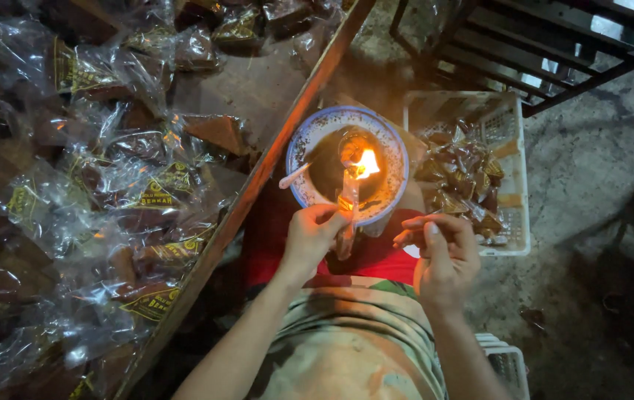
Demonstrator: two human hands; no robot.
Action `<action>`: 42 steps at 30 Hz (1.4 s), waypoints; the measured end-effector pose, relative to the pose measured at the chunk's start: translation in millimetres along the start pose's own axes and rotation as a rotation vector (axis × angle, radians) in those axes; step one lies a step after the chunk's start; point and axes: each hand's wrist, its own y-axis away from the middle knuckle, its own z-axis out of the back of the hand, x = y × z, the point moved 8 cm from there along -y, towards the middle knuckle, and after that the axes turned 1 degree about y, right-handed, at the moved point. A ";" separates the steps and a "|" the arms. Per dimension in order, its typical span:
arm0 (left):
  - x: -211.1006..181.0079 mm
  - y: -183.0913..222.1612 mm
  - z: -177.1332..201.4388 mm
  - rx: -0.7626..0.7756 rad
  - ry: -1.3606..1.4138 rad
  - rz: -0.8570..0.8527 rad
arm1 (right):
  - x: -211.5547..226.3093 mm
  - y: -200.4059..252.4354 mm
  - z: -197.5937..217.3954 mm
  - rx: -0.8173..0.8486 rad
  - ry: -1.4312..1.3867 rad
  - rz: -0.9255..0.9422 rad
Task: Sealing small plastic food bags by folding the top edge and passing it over a candle flame to heat-seal the plastic.
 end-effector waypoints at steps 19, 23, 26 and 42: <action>0.1 53.9 -9.5 0.240 -0.552 -0.116 | -9.3 33.8 -42.3 -0.049 -0.124 -0.495; -27.4 60.7 -14.6 0.191 -0.521 -0.432 | -34.0 44.2 -11.7 -0.091 -0.069 -0.587; -34.5 66.6 -25.7 0.242 -0.679 -0.584 | -24.3 46.2 -27.9 -0.035 -0.036 -0.796; -249.0 -177.6 208.6 -0.890 -1.459 -0.599 | -102.3 48.3 104.5 -0.536 -0.394 -0.837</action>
